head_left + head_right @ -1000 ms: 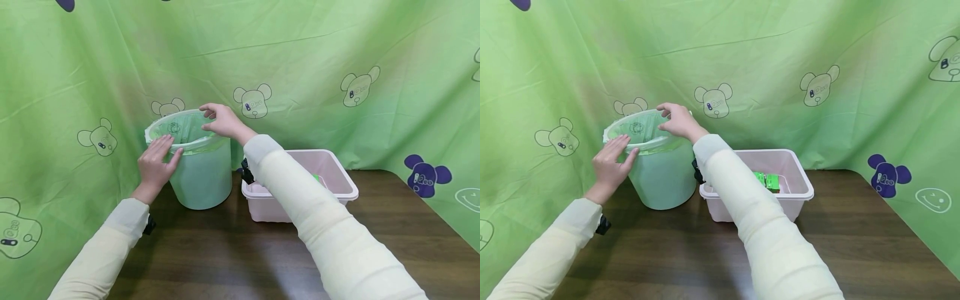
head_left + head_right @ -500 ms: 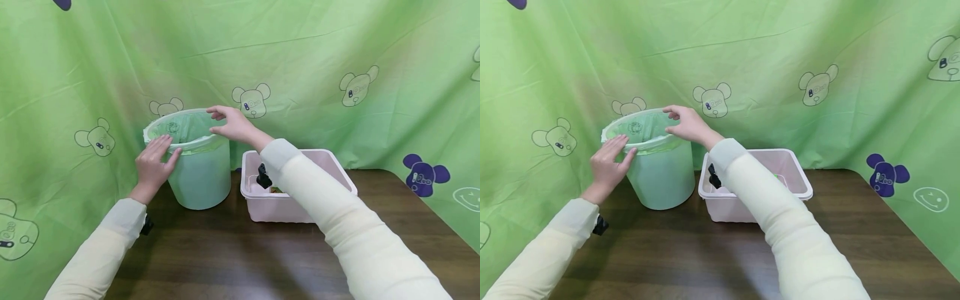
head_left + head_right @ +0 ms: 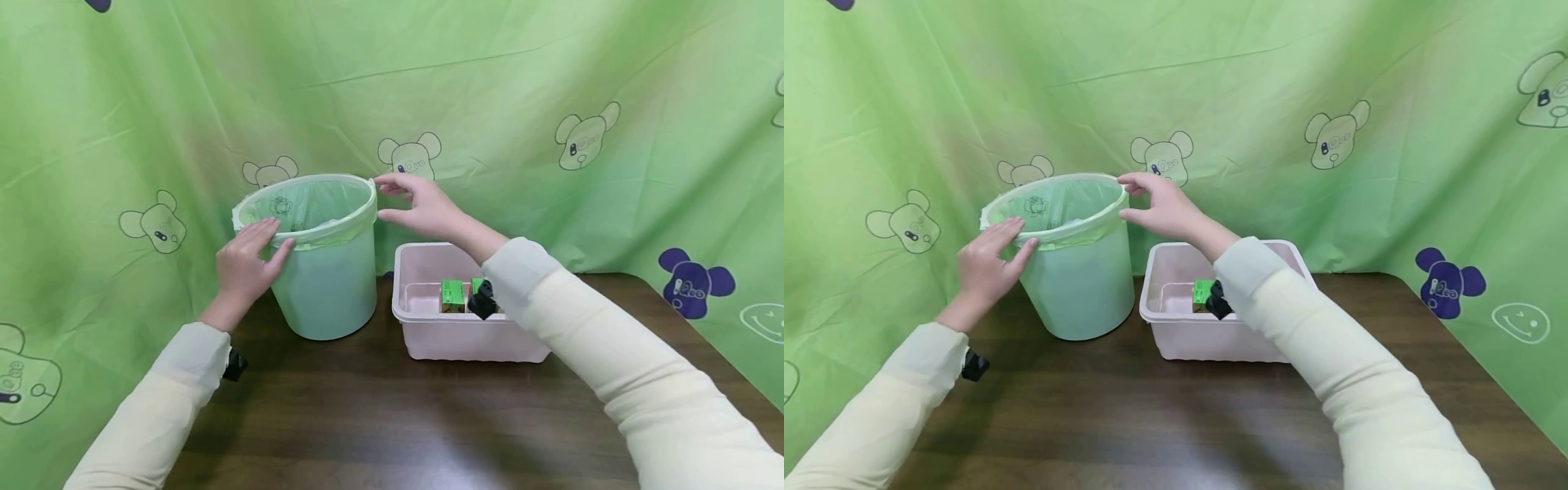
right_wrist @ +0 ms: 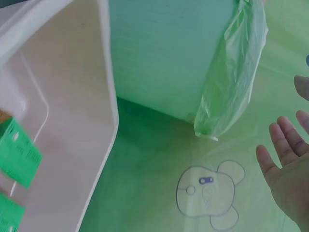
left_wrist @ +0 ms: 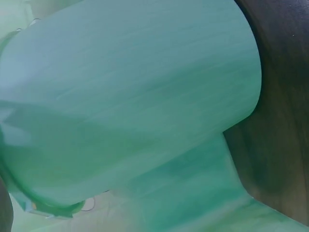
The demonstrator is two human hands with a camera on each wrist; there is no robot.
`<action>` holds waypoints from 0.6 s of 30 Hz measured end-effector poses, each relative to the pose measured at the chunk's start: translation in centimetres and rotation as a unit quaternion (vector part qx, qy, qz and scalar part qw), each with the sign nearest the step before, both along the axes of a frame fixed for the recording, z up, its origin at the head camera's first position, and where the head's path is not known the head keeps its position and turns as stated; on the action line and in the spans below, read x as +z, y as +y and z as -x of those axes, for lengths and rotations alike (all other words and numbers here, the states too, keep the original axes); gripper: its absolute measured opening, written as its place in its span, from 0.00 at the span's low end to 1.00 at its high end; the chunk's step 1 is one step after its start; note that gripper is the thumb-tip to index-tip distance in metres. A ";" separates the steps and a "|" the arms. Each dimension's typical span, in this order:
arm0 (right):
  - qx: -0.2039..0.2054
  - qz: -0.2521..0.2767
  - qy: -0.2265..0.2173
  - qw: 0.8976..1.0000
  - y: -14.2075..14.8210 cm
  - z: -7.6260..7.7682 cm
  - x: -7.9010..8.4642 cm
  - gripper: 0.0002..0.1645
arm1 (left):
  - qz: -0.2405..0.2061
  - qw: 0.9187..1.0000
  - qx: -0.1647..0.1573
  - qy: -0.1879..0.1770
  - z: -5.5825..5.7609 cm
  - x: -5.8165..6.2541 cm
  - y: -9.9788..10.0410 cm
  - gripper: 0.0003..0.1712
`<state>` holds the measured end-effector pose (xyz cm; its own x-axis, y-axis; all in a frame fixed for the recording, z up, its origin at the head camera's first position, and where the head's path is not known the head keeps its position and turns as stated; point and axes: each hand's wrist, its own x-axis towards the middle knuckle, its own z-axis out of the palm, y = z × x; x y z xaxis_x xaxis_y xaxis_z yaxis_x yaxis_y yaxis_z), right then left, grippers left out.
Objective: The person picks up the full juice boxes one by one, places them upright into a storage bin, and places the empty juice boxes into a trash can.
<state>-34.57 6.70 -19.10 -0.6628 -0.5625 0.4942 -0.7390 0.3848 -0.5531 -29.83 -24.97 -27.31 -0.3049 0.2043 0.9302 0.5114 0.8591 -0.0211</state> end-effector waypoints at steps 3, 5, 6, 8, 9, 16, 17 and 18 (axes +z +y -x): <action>-0.004 -0.009 0.007 1.000 1.4 -0.5 -0.3 0.33 | 0.004 1.000 0.003 -0.009 -0.4 0.5 0.2 0.26; -0.004 -0.015 0.011 1.000 2.3 -1.0 -0.4 0.33 | 0.005 1.000 -0.002 -0.014 -0.7 0.9 0.5 0.26; -0.006 -0.020 0.013 1.000 2.7 -1.2 -0.5 0.34 | 0.008 1.000 -0.005 -0.015 -0.8 1.2 0.8 0.26; -0.011 -0.034 0.024 0.999 3.6 -1.8 -0.6 0.34 | 0.014 1.000 -0.018 -0.020 -1.0 1.8 1.4 0.26; -0.016 -0.043 0.031 0.998 4.1 -2.0 -0.7 0.34 | 0.018 0.999 -0.026 -0.023 -1.1 2.1 1.8 0.27; -0.051 -0.115 0.082 0.989 7.1 -3.6 -1.5 0.38 | 0.052 0.994 -0.079 -0.047 -1.9 3.4 5.5 0.31; -0.055 -0.124 0.085 0.987 7.4 -3.8 -1.7 0.39 | 0.056 0.993 -0.092 -0.050 -2.0 3.5 6.1 0.32; -0.059 -0.134 0.086 0.986 7.8 -4.1 -1.8 0.39 | 0.061 0.992 -0.101 -0.053 -2.2 3.5 6.7 0.33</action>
<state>-30.47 14.46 -20.90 -0.6502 -0.6122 0.4499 -0.7548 0.5882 -0.2905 -27.66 -18.31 -23.84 -0.3415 0.3794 0.8599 0.6770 0.7339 -0.0550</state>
